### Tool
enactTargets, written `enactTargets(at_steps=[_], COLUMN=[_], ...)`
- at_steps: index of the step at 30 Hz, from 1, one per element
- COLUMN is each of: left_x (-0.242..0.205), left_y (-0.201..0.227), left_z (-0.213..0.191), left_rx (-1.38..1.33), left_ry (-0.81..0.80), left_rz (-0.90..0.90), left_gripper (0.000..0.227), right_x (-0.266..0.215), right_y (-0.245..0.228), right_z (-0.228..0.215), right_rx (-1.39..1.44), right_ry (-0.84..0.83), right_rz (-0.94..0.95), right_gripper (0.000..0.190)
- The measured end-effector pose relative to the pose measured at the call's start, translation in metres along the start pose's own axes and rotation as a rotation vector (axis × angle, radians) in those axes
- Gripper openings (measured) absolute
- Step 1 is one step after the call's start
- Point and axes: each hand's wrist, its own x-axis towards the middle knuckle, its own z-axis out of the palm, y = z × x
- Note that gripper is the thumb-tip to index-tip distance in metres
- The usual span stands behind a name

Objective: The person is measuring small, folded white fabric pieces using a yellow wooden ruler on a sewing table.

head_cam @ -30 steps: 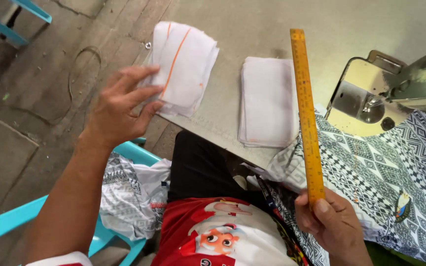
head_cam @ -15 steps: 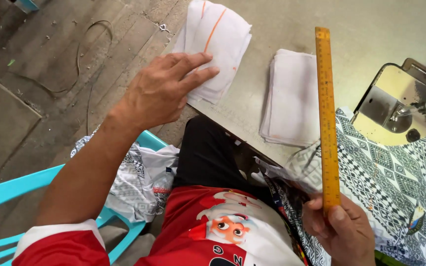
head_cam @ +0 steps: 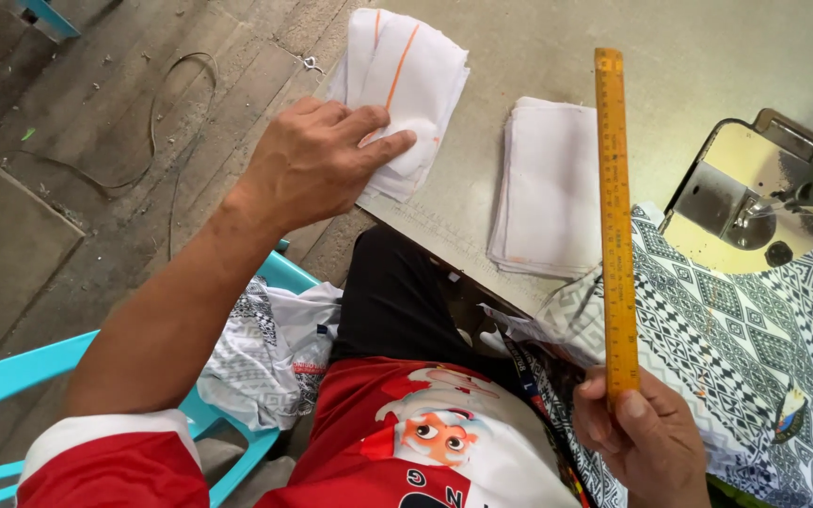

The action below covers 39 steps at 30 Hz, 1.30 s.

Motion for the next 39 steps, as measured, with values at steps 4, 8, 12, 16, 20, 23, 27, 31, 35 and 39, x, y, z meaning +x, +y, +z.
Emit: enactTargets(at_steps=[4, 8, 12, 16, 20, 23, 27, 31, 35, 39], left_x=[0.007, 0.005, 0.002, 0.001, -0.001, -0.004, -0.001, 0.01, 0.033, 0.055], left_y=[-0.005, -0.01, -0.008, -0.005, 0.001, 0.003, 0.003, 0.009, 0.042, 0.096], left_z=[0.005, 0.01, 0.015, 0.015, 0.018, 0.017, 0.014, 0.005, -0.002, -0.002], left_rx=[0.027, -0.091, -0.068, -0.098, -0.383, -0.475, -0.456, -0.451, -0.338, -0.553], left_ry=[0.073, 0.117, 0.143, 0.167, 0.028, 0.069, 0.039, 0.056, 0.164, 0.082], left_rz=[-0.006, -0.077, -0.048, -0.031, 0.056, 0.033, 0.01, -0.049, -0.082, -0.112], left_gripper=[0.013, 0.012, 0.026, 0.015, 0.02, 0.019, 0.025, 0.04, 0.021, 0.033], right_x=[-0.002, -0.004, -0.005, -0.002, -0.001, 0.0, 0.0, -0.001, -0.009, -0.009], right_y=[0.0, 0.005, 0.01, 0.011, 0.014, 0.012, 0.015, 0.017, 0.028, 0.025], right_z=[0.002, -0.002, -0.002, 0.0, -0.001, 0.002, 0.005, 0.011, 0.012, 0.02], right_rx=[-0.033, -0.037, -0.045, 0.003, 0.003, 0.005, 0.041, 0.025, -0.026, -0.008], right_ry=[0.006, 0.022, 0.058, 0.019, 0.001, -0.023, -0.019, -0.042, -0.001, 0.018], right_rz=[0.012, -0.003, 0.015, -0.007, 0.003, 0.018, 0.004, 0.028, 0.122, 0.055], right_gripper=[0.035, 0.033, 0.034, 0.034, 0.035, 0.034, 0.033, 0.033, 0.036, 0.039])
